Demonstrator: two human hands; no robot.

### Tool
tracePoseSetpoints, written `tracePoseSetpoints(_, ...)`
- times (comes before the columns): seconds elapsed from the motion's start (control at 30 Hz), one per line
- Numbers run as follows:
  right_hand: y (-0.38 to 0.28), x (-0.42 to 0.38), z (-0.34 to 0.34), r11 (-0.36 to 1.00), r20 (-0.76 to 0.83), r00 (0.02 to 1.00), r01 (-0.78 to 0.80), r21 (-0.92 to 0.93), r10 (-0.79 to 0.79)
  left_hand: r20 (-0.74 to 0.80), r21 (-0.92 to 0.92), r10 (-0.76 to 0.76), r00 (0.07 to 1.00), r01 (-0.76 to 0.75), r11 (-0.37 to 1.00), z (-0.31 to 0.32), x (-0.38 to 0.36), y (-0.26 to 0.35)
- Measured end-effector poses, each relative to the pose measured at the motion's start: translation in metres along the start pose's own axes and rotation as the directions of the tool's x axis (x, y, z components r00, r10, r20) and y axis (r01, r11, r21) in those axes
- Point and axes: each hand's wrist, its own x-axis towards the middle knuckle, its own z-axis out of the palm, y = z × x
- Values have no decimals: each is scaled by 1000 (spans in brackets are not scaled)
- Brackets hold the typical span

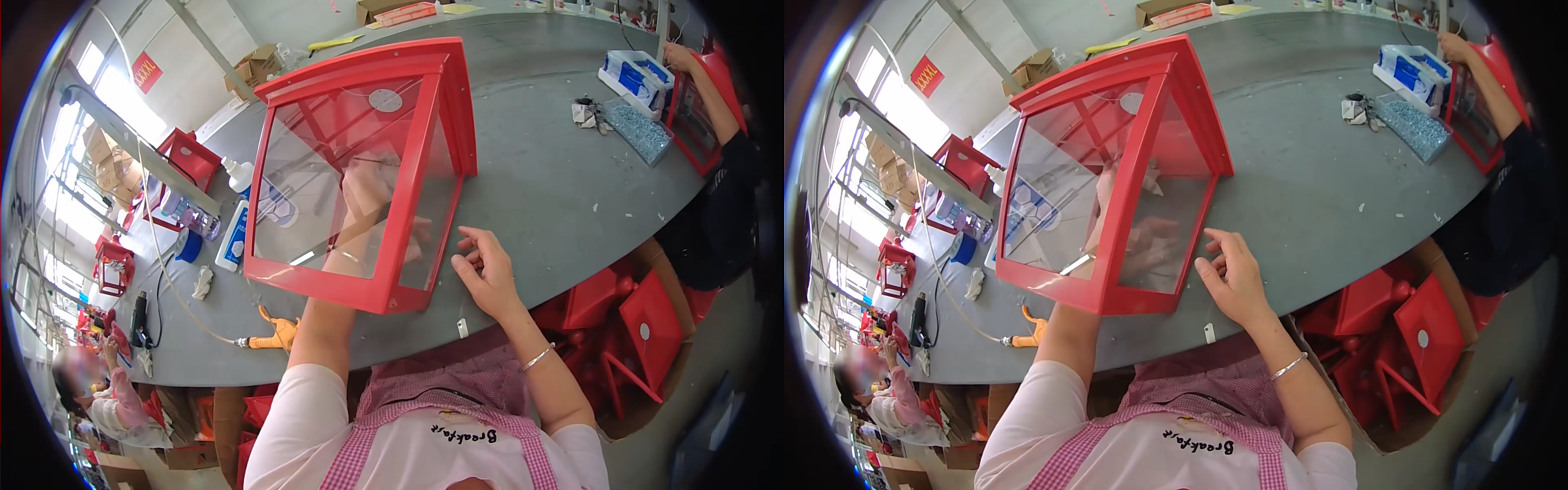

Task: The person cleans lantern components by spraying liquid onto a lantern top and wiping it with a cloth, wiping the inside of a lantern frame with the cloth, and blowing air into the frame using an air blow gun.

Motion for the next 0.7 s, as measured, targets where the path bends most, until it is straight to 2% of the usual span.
tracePoseSetpoints(0.03, 0, 0, 1, 1000, 10, 1000, -3, -5, 3, -136, 302, 124, 983, -78, 950, -17, 1, 31)
tracePoseSetpoints(0.07, 0, 0, 3, 1000, 24, 1000, -7, -11, 7, -227, 581, 275, 934, -96, 808, -27, 0, 48)
tracePoseSetpoints(0.1, -1, 0, 2, 1000, 27, 1000, -8, -16, 8, -231, 578, 271, 934, -92, 811, -9, 0, 42)
tracePoseSetpoints(0.13, -1, 2, 2, 1000, 24, 1000, -14, -20, 15, -132, 282, -135, 982, 168, 945, 25, 1, 29)
tracePoseSetpoints(0.17, -2, 2, 2, 1000, 22, 1000, -21, -23, 22, 92, 10, -475, 875, 476, 879, 44, 1, 23)
tracePoseSetpoints(0.2, -2, 1, 2, 999, 23, 999, -29, -25, 30, 89, 8, -481, 872, 482, 876, 34, -3, 46)
tracePoseSetpoints(0.27, -2, -1, 3, 999, 27, 999, -31, -23, 32, 257, -103, -144, 956, 175, 979, 2, -20, 107)
tracePoseSetpoints(0.3, -1, -1, 3, 999, 20, 999, -29, -18, 29, 318, -174, 42, 947, 15, 985, -11, -28, 128)
tracePoseSetpoints(0.33, -1, -1, 3, 1000, 12, 1000, -26, -14, 27, 309, -172, 37, 950, 17, 985, -23, -36, 130)
tracePoseSetpoints(0.37, 0, -1, 3, 1000, 20, 1000, -23, -13, 23, 427, -137, 184, 885, -138, 981, -41, -44, 126)
tracePoseSetpoints(0.4, 0, -2, 4, 1000, 20, 1000, -23, -6, 24, 544, -122, 312, 779, -294, 948, -56, -52, 125)
tracePoseSetpoints(0.43, 1, -2, 4, 1000, 19, 1000, -25, 0, 25, 542, -119, 311, 781, -294, 948, -67, -70, 137)
tracePoseSetpoints(0.5, 1, 0, 3, 1000, 19, 1000, -22, 4, 22, 379, -115, 276, 883, -251, 961, -89, -102, 171)
tracePoseSetpoints(0.53, 1, 1, 2, 1000, 22, 1000, -20, -2, 20, 378, -116, 277, 883, -252, 961, -96, -97, 181)
tracePoseSetpoints(0.63, 2, -5, 3, 999, 43, 998, -37, -15, 37, 397, -204, 63, 915, 22, 979, -114, -94, 201)
tracePoseSetpoints(0.67, 3, -5, 3, 999, 37, 999, -33, -10, 33, 394, -205, 55, 917, 30, 978, -114, -92, 192)
tracePoseSetpoints(0.7, 3, -3, 3, 1000, 29, 999, -22, -5, 22, 293, -49, 15, 956, 0, 999, -109, -82, 174)
